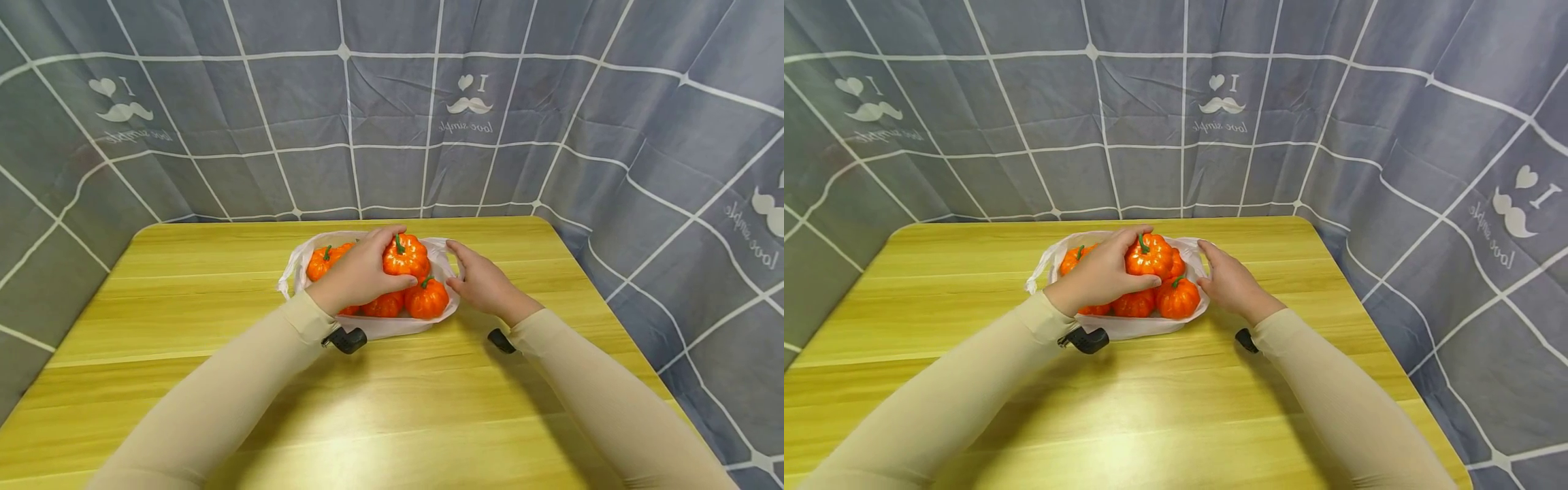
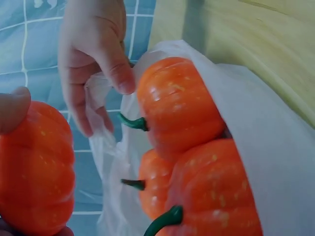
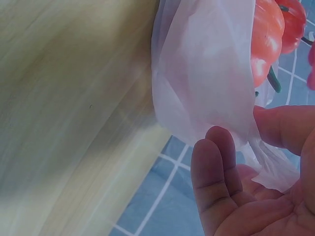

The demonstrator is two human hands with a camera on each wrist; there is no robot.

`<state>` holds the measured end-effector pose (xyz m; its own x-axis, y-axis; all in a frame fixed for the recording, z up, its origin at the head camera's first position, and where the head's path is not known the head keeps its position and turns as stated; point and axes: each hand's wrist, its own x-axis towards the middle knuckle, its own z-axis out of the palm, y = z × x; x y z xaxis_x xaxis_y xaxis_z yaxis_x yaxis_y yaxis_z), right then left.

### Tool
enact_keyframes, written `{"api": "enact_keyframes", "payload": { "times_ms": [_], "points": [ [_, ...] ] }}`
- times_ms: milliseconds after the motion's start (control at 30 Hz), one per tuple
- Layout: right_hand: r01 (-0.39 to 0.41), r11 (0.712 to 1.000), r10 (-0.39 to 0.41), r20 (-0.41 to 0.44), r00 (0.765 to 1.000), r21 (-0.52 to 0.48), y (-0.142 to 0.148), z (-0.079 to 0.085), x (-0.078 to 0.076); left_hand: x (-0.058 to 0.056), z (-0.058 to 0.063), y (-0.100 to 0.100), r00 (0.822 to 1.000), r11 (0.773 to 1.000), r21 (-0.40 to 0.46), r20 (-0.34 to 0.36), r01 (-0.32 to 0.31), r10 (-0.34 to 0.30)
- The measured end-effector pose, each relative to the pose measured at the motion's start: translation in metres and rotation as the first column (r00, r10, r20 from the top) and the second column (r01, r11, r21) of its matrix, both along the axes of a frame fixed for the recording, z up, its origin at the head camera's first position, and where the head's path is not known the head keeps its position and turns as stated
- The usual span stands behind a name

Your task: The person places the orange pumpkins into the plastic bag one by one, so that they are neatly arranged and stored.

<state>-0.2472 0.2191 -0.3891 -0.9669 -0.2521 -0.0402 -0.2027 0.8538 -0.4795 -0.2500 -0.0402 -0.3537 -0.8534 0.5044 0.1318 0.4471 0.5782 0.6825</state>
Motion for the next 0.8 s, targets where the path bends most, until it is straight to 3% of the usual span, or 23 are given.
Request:
{"api": "enact_keyframes", "payload": {
  "times_ms": [200,367,800],
  "points": [
    [-0.003,1.0,0.003,-0.001,1.0,0.001,-0.001,0.0,0.001,-0.009,-0.013,0.01,1.0,1.0,-0.031,0.014,0.005,-0.004],
    [-0.005,1.0,0.005,0.005,1.0,0.0,-0.001,0.0,0.001,-0.013,-0.018,0.013,1.0,0.994,-0.106,-0.027,0.008,-0.011],
    [0.007,1.0,-0.007,0.011,1.0,0.008,0.0,-0.001,0.0,-0.031,-0.01,0.017,0.997,0.97,-0.233,-0.026,0.068,-0.076]
  ]
}}
